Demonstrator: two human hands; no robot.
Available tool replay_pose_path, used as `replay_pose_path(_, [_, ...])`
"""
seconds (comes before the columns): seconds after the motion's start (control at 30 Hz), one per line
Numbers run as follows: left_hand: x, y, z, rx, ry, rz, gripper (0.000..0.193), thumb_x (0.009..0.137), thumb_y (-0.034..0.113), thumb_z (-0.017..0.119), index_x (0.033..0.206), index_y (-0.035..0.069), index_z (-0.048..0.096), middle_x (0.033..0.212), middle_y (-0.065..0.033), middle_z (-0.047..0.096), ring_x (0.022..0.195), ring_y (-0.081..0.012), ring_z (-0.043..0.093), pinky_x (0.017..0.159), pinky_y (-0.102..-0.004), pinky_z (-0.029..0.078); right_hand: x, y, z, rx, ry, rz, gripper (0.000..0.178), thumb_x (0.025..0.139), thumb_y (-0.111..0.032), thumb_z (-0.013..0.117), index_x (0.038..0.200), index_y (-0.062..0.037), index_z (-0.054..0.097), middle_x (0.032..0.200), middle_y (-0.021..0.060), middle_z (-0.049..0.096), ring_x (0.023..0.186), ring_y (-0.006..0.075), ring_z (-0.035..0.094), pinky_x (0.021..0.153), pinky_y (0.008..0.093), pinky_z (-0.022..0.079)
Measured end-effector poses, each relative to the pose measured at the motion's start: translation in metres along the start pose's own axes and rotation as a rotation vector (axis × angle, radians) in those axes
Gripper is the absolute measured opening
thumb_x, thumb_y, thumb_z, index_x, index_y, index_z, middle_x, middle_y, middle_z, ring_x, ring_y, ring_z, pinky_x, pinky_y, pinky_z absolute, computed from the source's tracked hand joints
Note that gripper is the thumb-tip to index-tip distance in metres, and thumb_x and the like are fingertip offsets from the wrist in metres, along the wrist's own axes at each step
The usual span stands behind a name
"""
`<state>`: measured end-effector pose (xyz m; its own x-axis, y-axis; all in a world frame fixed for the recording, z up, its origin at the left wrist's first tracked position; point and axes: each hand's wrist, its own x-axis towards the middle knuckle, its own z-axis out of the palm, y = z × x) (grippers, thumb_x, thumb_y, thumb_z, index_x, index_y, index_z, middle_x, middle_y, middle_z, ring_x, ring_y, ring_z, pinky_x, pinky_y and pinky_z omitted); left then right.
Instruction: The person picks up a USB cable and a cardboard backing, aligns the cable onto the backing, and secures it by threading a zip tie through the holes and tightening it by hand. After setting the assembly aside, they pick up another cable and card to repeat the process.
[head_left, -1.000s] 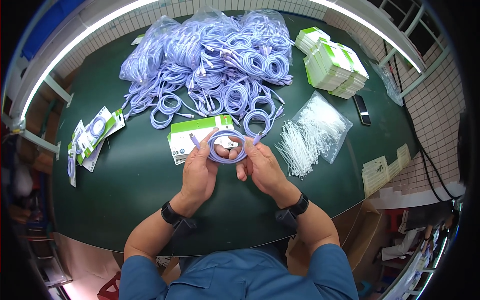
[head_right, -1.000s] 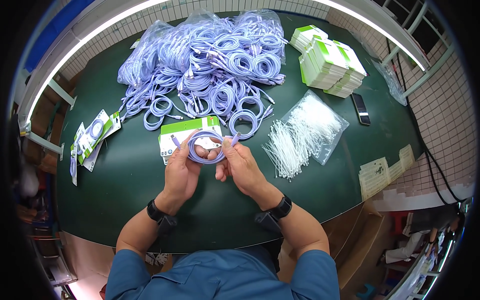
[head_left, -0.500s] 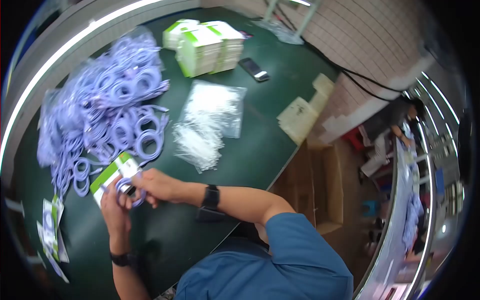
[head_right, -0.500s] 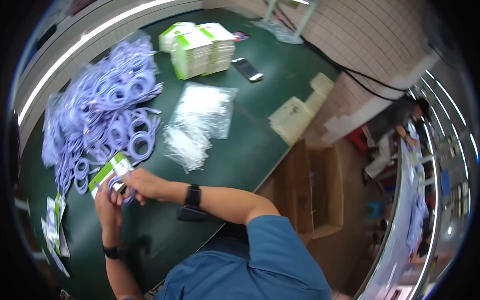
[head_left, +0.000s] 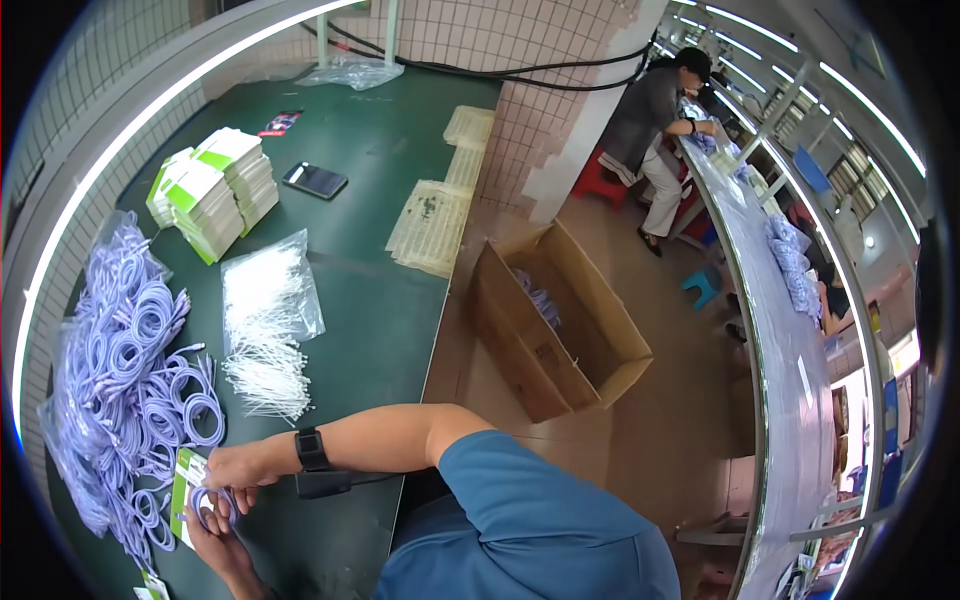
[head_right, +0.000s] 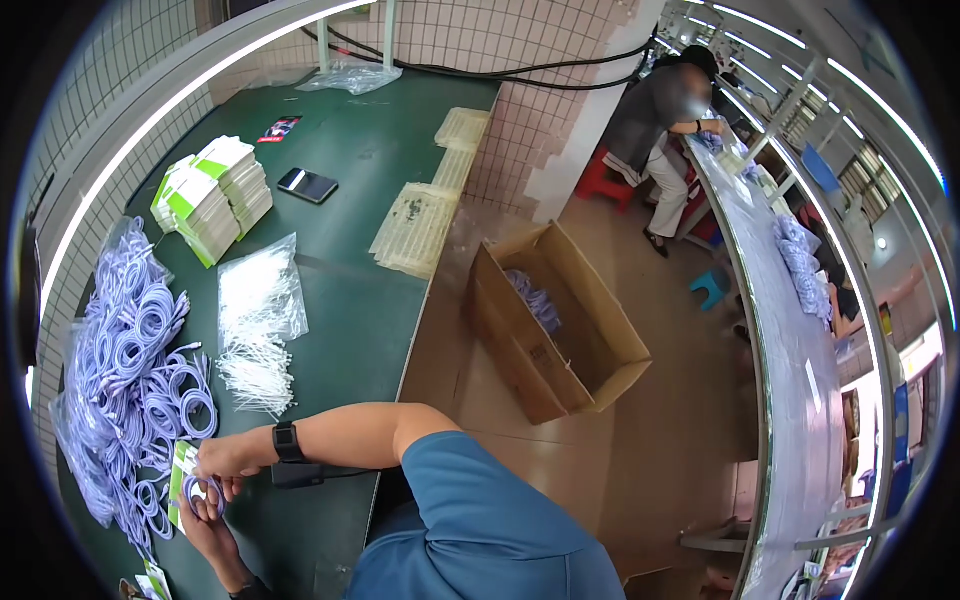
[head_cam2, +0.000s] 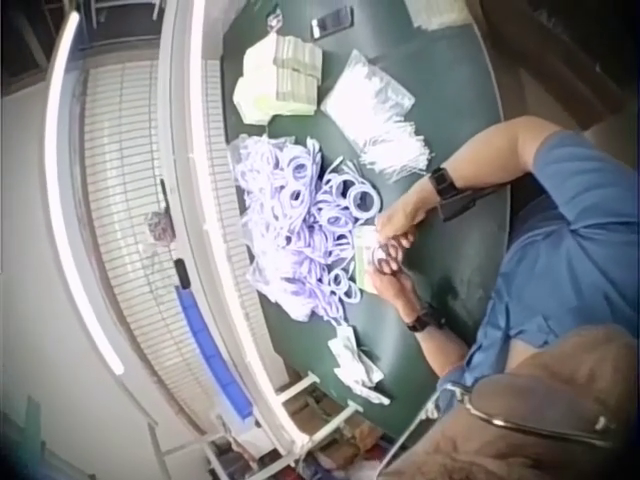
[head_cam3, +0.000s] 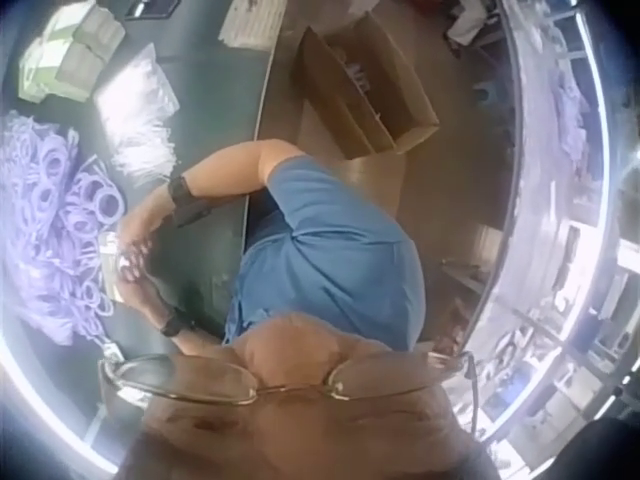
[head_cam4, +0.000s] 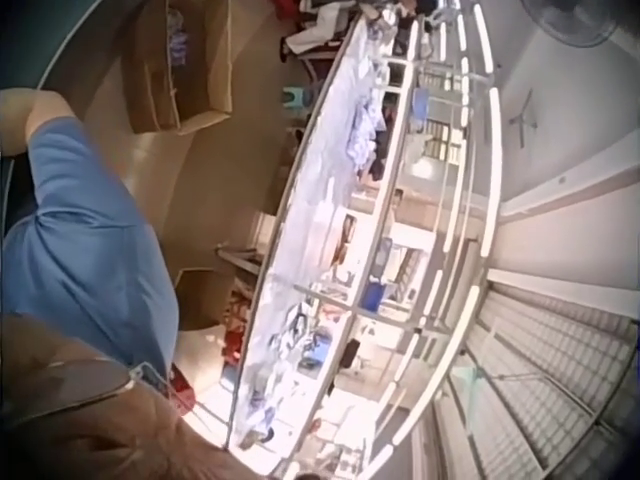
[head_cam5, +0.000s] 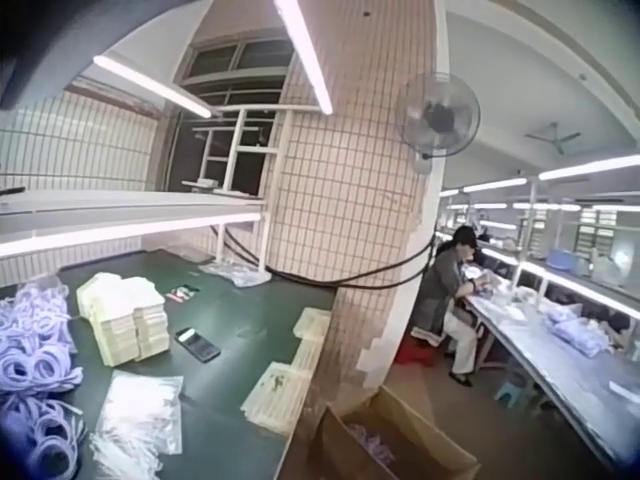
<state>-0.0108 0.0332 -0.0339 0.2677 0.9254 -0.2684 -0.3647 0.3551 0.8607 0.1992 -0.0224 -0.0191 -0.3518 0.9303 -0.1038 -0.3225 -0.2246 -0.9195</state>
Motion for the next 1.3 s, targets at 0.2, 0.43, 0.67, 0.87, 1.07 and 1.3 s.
replay_pose_path(0.2, [-0.019, 0.004, 0.012, 0.172, -0.178, 0.005, 0.03, 0.11, 0.022, 0.054, 0.125, -0.002, 0.062, 0.071, 0.0044, 0.051, 0.059, -0.0024, 0.044, 0.054, -0.0187, 0.034, 0.009, 0.012, -0.01, -0.224, -0.113, -0.085, 0.043, 0.105, -0.032, 0.052, 0.092, 0.0009, 0.076, 0.085, 0.0103, 0.076, 0.059, 0.0175, 0.068, 0.055, 0.0307, 0.058])
replay_pose_path(0.43, [-0.03, 0.021, 0.013, 0.674, -0.535, 0.119, 0.052, 0.095, 0.019, 0.079, 0.137, -0.002, 0.058, 0.125, -0.0178, 0.067, 0.11, -0.0291, 0.067, 0.095, -0.0385, 0.058, 0.011, 0.014, -0.019, -0.336, -0.182, -0.061, 0.039, 0.104, -0.031, 0.057, 0.095, 0.0012, 0.077, 0.086, 0.0125, 0.075, 0.065, 0.0189, 0.07, 0.06, 0.0335, 0.061])
replay_pose_path(0.67, [-0.022, 0.016, 0.012, 1.027, -0.197, 0.204, 0.034, 0.098, 0.02, 0.071, 0.118, -0.008, 0.068, 0.105, -0.0151, 0.071, 0.098, -0.0234, 0.067, 0.088, -0.0357, 0.055, 0.006, -0.007, 0.004, -0.878, -0.205, -0.032, 0.035, 0.099, -0.028, 0.062, 0.095, 0.0026, 0.077, 0.084, 0.0157, 0.075, 0.07, 0.0254, 0.074, 0.065, 0.035, 0.062])
replay_pose_path(0.87, [0.001, -0.006, -0.002, 1.073, -0.296, 0.331, 0.032, 0.101, 0.021, 0.064, 0.119, -0.005, 0.066, 0.097, -0.0112, 0.069, 0.085, -0.0189, 0.062, 0.079, -0.0318, 0.049, 0.005, 0.01, -0.003, -1.168, -0.076, -0.353, 0.035, 0.1, -0.024, 0.06, 0.094, 0.0065, 0.076, 0.082, 0.0191, 0.076, 0.068, 0.0264, 0.075, 0.062, 0.036, 0.061])
replay_pose_path(1.07, [-0.017, -0.001, -0.009, 0.875, -0.257, 0.226, 0.019, 0.095, 0.007, 0.059, 0.111, 0.001, 0.066, 0.079, -0.0008, 0.062, 0.06, -0.0067, 0.053, 0.052, -0.0221, 0.039, 0.012, 0.006, -0.003, -0.8, -0.297, -0.245, 0.036, 0.102, -0.02, 0.054, 0.086, 0.0067, 0.072, 0.073, 0.0192, 0.073, 0.062, 0.025, 0.074, 0.056, 0.035, 0.06])
replay_pose_path(1.3, [-0.036, 0.019, 0.058, 1.027, -0.337, 0.4, 0.036, 0.078, 0.01, 0.061, 0.107, -0.005, 0.074, 0.091, -0.0156, 0.076, 0.078, -0.0218, 0.071, 0.072, -0.035, 0.056, -0.027, -0.042, -0.016, -0.989, -0.271, -0.227, 0.036, 0.102, -0.03, 0.054, 0.107, 0.0033, 0.066, 0.097, 0.0294, 0.07, 0.089, 0.0475, 0.066, 0.081, 0.0516, 0.052])
